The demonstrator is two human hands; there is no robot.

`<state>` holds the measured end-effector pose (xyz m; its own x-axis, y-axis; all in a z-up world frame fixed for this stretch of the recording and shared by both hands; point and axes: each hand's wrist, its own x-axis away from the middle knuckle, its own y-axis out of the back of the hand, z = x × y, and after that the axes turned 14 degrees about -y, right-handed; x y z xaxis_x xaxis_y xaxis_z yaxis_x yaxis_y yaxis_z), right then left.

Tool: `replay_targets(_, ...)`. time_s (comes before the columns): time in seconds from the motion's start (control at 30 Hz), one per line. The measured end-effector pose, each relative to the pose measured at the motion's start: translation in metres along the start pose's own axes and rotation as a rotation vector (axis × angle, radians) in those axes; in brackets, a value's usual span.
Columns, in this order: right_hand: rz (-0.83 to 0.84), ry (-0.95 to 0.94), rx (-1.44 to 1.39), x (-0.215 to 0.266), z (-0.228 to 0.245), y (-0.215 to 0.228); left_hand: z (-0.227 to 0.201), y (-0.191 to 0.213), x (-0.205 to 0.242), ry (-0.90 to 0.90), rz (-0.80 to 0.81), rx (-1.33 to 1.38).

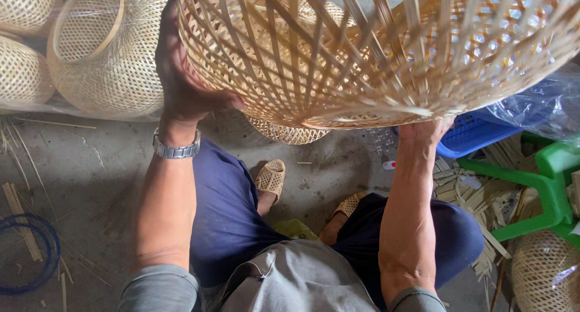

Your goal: The person sits on the floor and weaves a bamboo basket by hand. They insert thin bamboo strips into the basket's rim, apply glue from a bottle to secure the strips, and adjust the woven structure.

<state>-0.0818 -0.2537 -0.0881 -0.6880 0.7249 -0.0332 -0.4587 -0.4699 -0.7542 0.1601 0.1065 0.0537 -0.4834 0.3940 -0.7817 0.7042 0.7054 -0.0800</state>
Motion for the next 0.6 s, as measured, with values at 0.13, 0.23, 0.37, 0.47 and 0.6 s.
replay_targets(0.13,0.043,-0.075,-0.029,-0.006,-0.011,0.002,-0.004,0.005,0.007,-0.141,0.092,-0.099)
replay_targets(0.23,0.077,-0.039,0.088,-0.024,-0.025,0.015,0.0,0.007,0.011,-0.201,0.11,-0.1)
replay_targets(0.37,0.043,-0.106,-0.071,-0.037,-0.032,0.005,0.014,0.013,0.01,-0.262,0.102,-0.131)
replay_targets(0.47,-0.035,-0.169,-0.138,-0.039,-0.032,-0.019,0.03,0.02,0.003,-0.279,0.105,-0.167)
replay_targets(0.6,0.017,-0.024,0.072,-0.04,-0.046,-0.014,0.038,0.025,0.0,-0.083,-0.007,-0.072)
